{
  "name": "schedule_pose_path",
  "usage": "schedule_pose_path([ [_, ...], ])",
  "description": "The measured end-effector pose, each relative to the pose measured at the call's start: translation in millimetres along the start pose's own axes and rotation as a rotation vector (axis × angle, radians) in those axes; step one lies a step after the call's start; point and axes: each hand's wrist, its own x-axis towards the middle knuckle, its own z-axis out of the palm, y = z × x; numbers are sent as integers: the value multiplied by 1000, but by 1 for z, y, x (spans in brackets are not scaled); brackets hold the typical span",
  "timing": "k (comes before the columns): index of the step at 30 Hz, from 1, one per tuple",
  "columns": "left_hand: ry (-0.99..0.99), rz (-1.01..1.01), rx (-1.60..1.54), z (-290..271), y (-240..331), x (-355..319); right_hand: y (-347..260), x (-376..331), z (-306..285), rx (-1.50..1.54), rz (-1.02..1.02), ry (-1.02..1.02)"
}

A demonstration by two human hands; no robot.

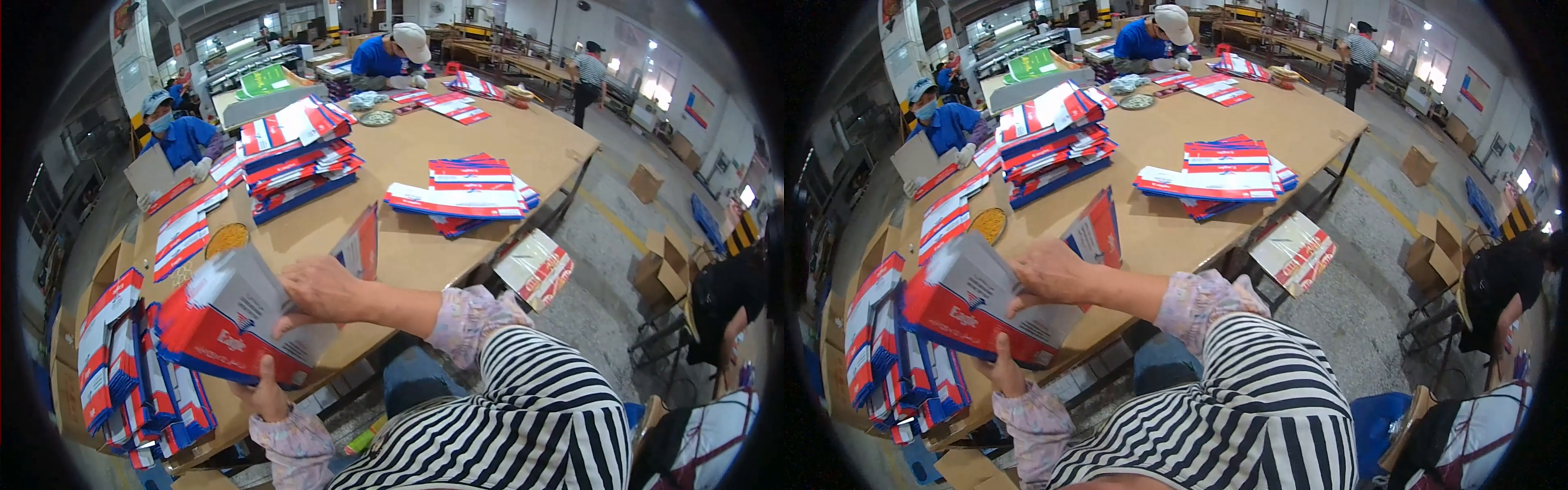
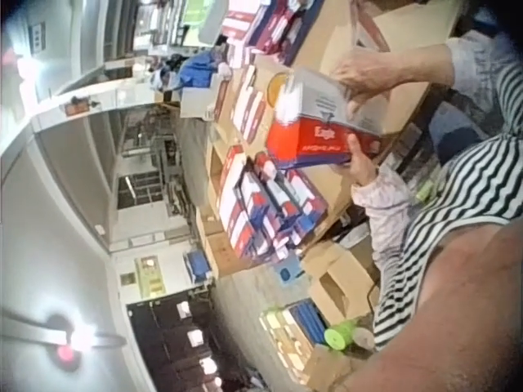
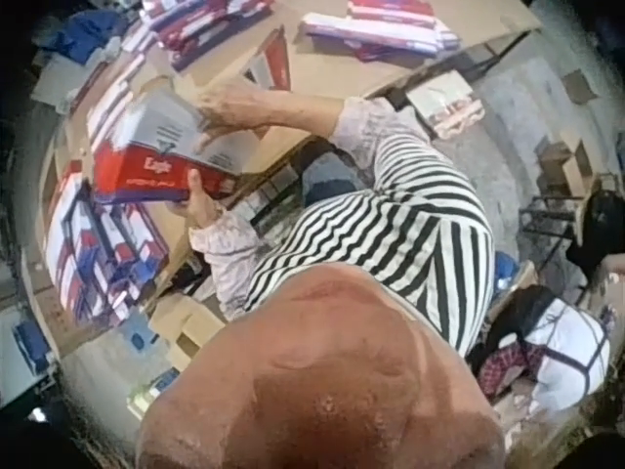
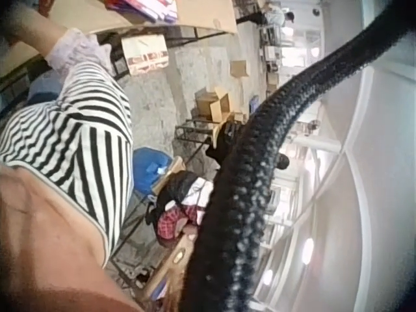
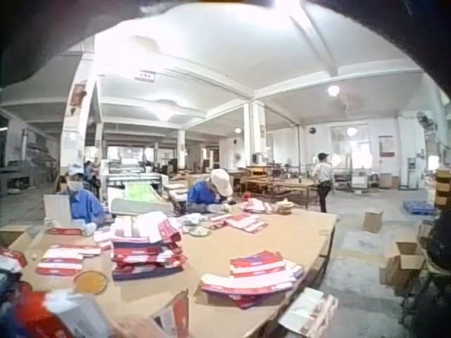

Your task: Sort and stack flat cardboard mailing envelopes.

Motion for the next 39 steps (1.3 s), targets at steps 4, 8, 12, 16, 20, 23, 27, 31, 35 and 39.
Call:
schedule_pose_path([
  [4,39,146,-27,5,10,20,-1,20,-17,3,0,-47],
  [8,-35,125,-52,0,12,22,4,23,-22,126,-22,-2],
  [12,-222,-9,-74,-11,9,21,8,16,-14,45,-8,-224],
  [16,-426,-177,-96,-14,20,24,-4,16,-6,65,14,-136],
  [20,-248,-63,-98,-7,3,18,0,14,-9,100,-23,-132],
  [23,-182,-42,-91,-2,1,15,1,12,-16,231,75,-160],
  [27,-194,-45,-92,8,4,9,-7,7,5,211,128,100],
  [31,-148,-128,-67,6,8,10,-7,13,23,207,163,170],
  [35,60,-51,-92,50,21,1,12,32,29,180,144,342],
  [39,133,-139,-526,73,33,7,-2,95,16,127,105,29],
])
